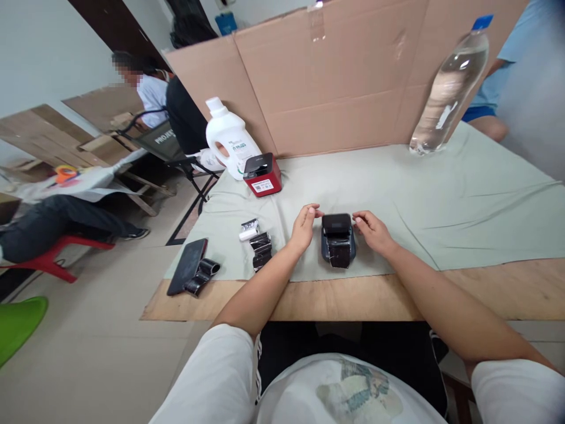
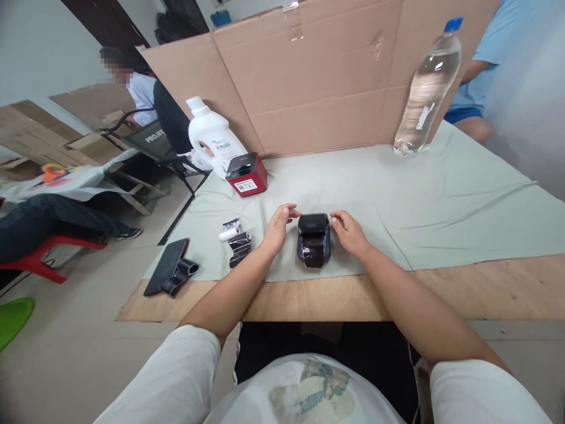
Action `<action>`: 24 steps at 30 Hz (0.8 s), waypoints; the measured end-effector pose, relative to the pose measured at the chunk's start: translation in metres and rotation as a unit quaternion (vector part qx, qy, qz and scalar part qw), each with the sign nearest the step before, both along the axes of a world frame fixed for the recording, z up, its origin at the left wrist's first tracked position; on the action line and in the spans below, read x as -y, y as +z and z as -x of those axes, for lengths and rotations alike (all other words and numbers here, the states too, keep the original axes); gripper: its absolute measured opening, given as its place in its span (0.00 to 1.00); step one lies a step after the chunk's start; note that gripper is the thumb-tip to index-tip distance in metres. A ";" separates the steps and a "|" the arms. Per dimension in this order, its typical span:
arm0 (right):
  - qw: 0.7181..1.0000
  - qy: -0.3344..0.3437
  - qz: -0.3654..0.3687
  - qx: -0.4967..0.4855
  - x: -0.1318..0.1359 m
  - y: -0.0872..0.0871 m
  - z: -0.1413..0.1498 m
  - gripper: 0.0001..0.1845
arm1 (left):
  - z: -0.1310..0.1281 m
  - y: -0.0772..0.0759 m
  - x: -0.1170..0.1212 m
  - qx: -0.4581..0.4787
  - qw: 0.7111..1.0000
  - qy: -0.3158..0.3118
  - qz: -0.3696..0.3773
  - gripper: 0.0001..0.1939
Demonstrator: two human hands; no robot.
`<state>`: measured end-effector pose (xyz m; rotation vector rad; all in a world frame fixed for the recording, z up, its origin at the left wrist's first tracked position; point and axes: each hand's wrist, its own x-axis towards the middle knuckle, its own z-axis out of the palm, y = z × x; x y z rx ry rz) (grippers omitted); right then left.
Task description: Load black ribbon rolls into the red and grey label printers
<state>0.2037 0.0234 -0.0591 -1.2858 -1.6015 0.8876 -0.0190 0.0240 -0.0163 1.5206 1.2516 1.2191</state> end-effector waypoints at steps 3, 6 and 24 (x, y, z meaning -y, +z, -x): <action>1.000 -0.007 0.000 0.014 0.000 0.002 -0.001 0.22 | 0.002 -0.007 -0.001 -0.003 1.000 0.012 0.005 0.20; 0.997 -0.016 -0.017 0.077 0.003 0.007 -0.002 0.23 | 0.004 -0.016 -0.004 -0.109 0.993 0.035 -0.001 0.21; 0.973 0.187 0.113 -0.071 0.016 0.026 -0.003 0.38 | 0.001 -0.008 0.012 0.063 0.965 -0.195 0.162 0.34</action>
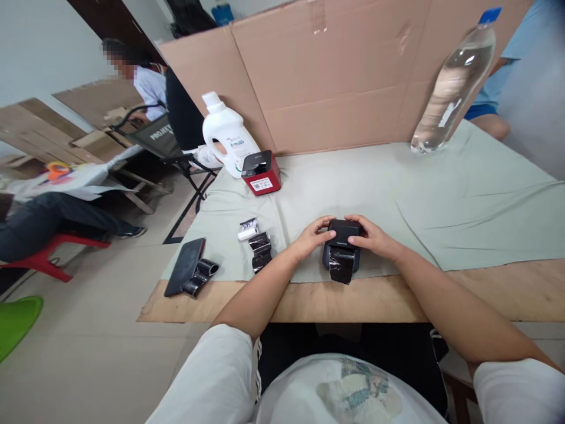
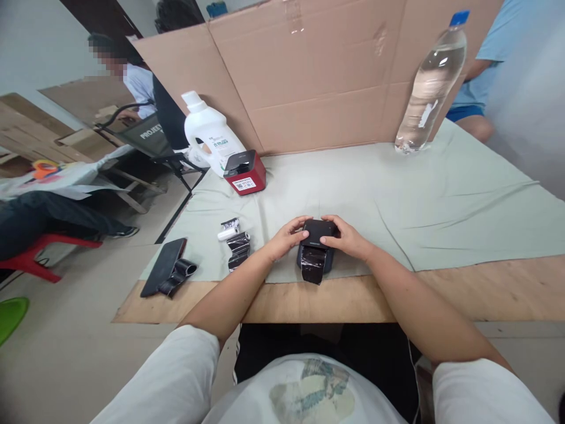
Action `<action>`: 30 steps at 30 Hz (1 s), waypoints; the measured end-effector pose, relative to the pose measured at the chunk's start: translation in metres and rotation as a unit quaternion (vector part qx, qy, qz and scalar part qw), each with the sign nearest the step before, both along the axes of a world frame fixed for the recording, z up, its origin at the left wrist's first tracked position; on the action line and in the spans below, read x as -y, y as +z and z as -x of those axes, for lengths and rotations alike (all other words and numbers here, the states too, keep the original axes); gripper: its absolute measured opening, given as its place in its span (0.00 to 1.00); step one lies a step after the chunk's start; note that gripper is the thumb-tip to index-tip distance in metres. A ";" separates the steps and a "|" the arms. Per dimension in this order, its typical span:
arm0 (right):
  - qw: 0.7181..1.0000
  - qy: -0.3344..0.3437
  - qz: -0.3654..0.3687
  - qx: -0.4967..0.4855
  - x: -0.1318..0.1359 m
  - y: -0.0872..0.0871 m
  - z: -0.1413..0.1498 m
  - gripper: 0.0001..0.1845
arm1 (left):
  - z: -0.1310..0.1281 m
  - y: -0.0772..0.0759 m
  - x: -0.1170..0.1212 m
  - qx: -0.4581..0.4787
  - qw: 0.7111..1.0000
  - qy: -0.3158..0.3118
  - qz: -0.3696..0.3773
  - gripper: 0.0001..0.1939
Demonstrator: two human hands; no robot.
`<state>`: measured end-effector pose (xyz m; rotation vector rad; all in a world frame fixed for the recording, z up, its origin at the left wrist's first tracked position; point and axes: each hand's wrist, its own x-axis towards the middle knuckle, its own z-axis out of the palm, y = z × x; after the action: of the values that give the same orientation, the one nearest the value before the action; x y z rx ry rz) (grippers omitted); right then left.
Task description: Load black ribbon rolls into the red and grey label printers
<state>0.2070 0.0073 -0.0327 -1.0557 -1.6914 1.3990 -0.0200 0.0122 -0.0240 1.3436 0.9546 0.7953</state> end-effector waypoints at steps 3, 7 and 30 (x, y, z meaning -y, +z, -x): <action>1.000 0.023 -0.010 0.005 0.002 0.000 0.001 0.37 | 0.000 0.003 0.002 0.008 0.999 -0.025 0.028 0.35; 0.999 0.030 -0.044 0.000 0.005 0.003 0.002 0.36 | 0.001 0.008 0.004 0.029 0.999 -0.034 0.001 0.34; 0.954 -0.196 -0.165 0.158 0.028 -0.009 0.040 0.56 | -0.017 -0.010 -0.001 0.077 0.959 0.273 0.019 0.31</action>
<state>0.1668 -0.0211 -0.0415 -1.3749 -1.7344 0.6955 -0.0026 0.0131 -0.0343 0.9705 1.2276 1.2723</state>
